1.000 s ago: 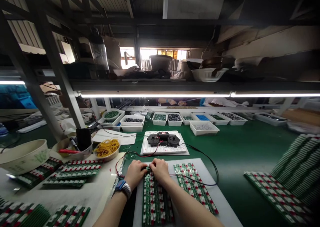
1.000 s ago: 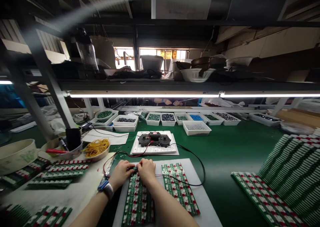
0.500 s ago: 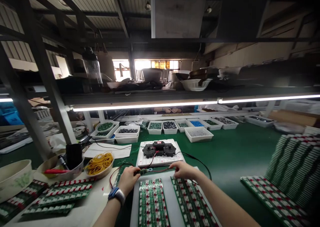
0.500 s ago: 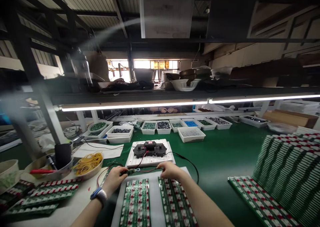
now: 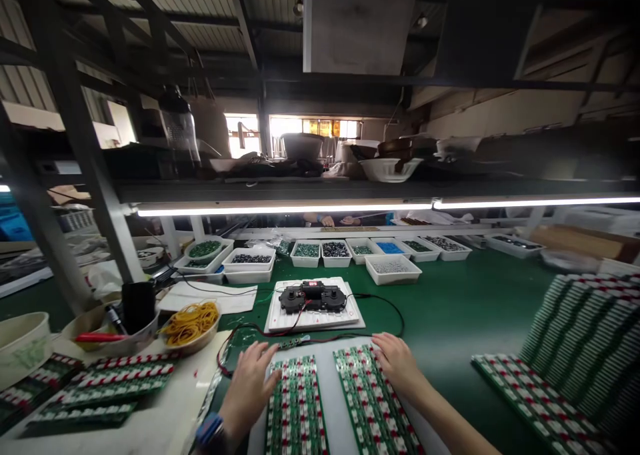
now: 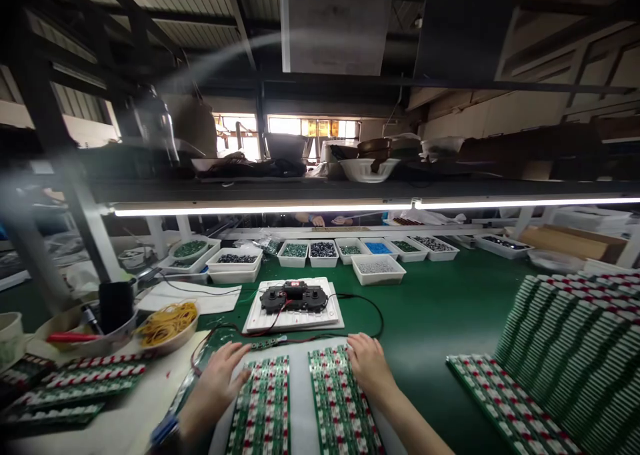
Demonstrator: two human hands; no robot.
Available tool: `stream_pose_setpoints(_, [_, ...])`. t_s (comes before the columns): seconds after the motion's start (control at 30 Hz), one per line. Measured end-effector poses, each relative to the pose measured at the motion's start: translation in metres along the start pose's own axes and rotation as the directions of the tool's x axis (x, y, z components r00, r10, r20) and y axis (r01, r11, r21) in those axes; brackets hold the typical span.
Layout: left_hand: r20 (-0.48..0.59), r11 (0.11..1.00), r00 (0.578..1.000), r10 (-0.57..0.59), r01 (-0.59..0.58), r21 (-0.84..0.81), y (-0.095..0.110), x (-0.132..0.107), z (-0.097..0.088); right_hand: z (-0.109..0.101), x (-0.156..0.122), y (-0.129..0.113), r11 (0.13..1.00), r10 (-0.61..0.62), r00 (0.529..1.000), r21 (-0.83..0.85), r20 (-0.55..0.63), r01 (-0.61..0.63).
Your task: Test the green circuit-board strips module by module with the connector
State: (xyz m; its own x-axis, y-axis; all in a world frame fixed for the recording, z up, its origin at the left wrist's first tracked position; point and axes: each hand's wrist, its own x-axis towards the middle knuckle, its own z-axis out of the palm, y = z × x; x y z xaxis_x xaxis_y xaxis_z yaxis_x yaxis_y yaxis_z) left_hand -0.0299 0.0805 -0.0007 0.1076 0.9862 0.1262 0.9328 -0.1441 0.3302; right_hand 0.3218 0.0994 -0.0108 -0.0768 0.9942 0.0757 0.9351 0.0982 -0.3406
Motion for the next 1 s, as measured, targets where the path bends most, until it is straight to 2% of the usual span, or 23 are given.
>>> stream_pose_setpoints(0.07, [0.053,1.000,0.999,-0.002,0.004,-0.029,-0.003,-0.037,0.000,0.006,-0.028,0.004,0.999,0.049,0.996,-0.011,0.076,-0.048])
stream_pose_setpoints(0.13, [0.212,0.991,0.977,0.009,0.019,-0.130,0.004,-0.067,0.000,0.012,-0.051,0.008,0.997,0.070,0.990,0.019,0.125,-0.073])
stream_pose_setpoints(0.2, [0.308,0.964,0.951,-0.011,0.092,-0.251,0.016,-0.086,0.000,0.016,-0.064,0.009,0.990,0.086,0.988,0.099,0.125,-0.098])
stream_pose_setpoints(0.3, [0.266,0.870,0.959,-0.096,0.211,-0.446,0.032,-0.093,-0.002,0.013,-0.067,0.005,0.958,0.127,0.991,0.251,0.052,-0.136])
stream_pose_setpoints(0.37, [0.192,0.751,0.973,-0.131,0.224,-0.621,0.036,-0.090,-0.001,0.007,-0.063,-0.002,0.914,0.149,0.989,0.380,0.010,-0.142])
stream_pose_setpoints(0.43, [0.175,0.539,0.964,-0.202,0.258,-0.802,0.036,-0.083,0.000,-0.001,-0.060,-0.013,0.822,0.143,0.990,0.553,0.023,-0.131])
stream_pose_setpoints(0.5, [0.264,0.267,0.916,-0.302,0.348,-0.899,0.036,-0.075,0.000,-0.009,-0.060,-0.026,0.686,0.111,0.991,0.716,0.079,-0.134])
stream_pose_setpoints(0.57, [0.364,0.086,0.883,-0.296,0.404,-0.911,0.039,-0.068,-0.001,-0.017,-0.063,-0.040,0.551,0.101,0.987,0.819,0.124,-0.159])
stream_pose_setpoints(0.63, [0.395,0.011,0.888,-0.236,0.409,-0.913,0.044,-0.064,-0.004,-0.024,-0.069,-0.054,0.428,0.128,0.983,0.886,0.134,-0.176])
stream_pose_setpoints(0.7, [0.374,-0.052,0.901,-0.221,0.373,-0.927,0.051,-0.066,-0.008,-0.028,-0.079,-0.067,0.326,0.167,0.980,0.931,0.112,-0.162])
stream_pose_setpoints(0.87, [0.342,-0.299,0.893,-0.293,0.255,-0.920,0.065,-0.096,-0.015,-0.018,-0.117,-0.106,0.140,0.146,0.987,0.987,0.060,-0.081])
stream_pose_setpoints(0.93, [0.341,-0.370,0.889,-0.306,0.219,-0.903,0.069,-0.111,-0.017,-0.008,-0.131,-0.122,0.130,0.125,0.992,0.991,0.001,-0.018])
stream_pose_setpoints(1.0, [0.357,-0.422,0.887,-0.294,0.215,-0.881,0.071,-0.123,-0.020,0.002,-0.139,-0.135,0.231,0.130,0.988,0.971,-0.087,0.055])
